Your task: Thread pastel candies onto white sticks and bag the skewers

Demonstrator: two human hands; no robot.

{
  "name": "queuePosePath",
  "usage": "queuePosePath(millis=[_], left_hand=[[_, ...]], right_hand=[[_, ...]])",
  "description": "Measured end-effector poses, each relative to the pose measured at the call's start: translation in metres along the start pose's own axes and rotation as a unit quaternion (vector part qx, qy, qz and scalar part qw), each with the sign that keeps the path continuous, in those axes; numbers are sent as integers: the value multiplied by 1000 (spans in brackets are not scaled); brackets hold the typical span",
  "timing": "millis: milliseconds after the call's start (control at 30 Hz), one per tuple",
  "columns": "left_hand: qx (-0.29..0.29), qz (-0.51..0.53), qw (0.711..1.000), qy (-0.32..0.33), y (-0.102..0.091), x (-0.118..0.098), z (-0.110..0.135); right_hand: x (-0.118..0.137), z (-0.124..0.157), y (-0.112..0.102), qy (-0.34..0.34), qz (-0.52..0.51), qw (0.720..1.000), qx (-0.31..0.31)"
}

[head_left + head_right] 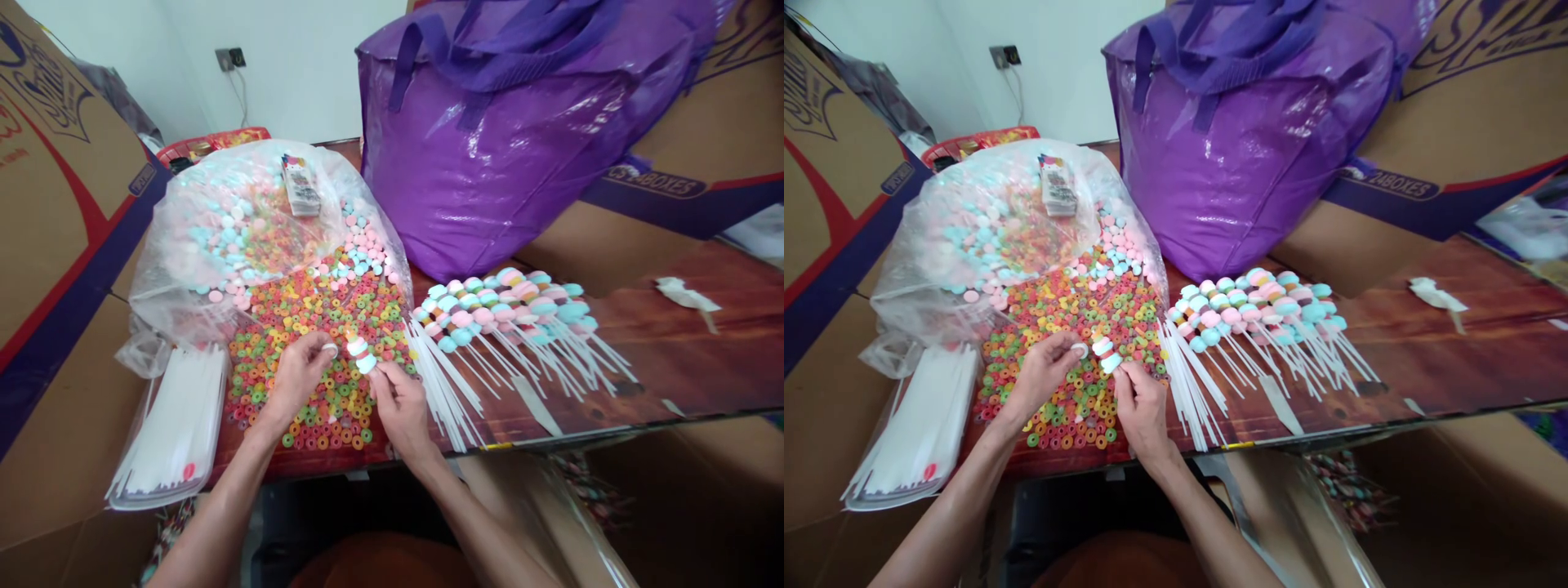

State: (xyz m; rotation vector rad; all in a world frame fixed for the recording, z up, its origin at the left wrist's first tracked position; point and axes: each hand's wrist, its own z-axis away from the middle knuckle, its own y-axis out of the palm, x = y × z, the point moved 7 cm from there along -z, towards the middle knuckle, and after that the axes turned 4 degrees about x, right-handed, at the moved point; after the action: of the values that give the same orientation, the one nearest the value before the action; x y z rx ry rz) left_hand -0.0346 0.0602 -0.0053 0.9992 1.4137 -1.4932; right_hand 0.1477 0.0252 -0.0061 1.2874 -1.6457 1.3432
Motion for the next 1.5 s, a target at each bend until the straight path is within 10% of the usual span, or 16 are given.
queuePosePath(millis=[367,833,1500], left_hand=[[-26,-171,984,45,4,-14,6],[-72,295,952,-37,-18,13,17],[-117,334,933,-66,-10,29,23]], right_hand=[[0,-1,2,-4,5,1000,13],[17,9,15,-54,-3,994,100],[15,9,17,-51,32,995,78]])
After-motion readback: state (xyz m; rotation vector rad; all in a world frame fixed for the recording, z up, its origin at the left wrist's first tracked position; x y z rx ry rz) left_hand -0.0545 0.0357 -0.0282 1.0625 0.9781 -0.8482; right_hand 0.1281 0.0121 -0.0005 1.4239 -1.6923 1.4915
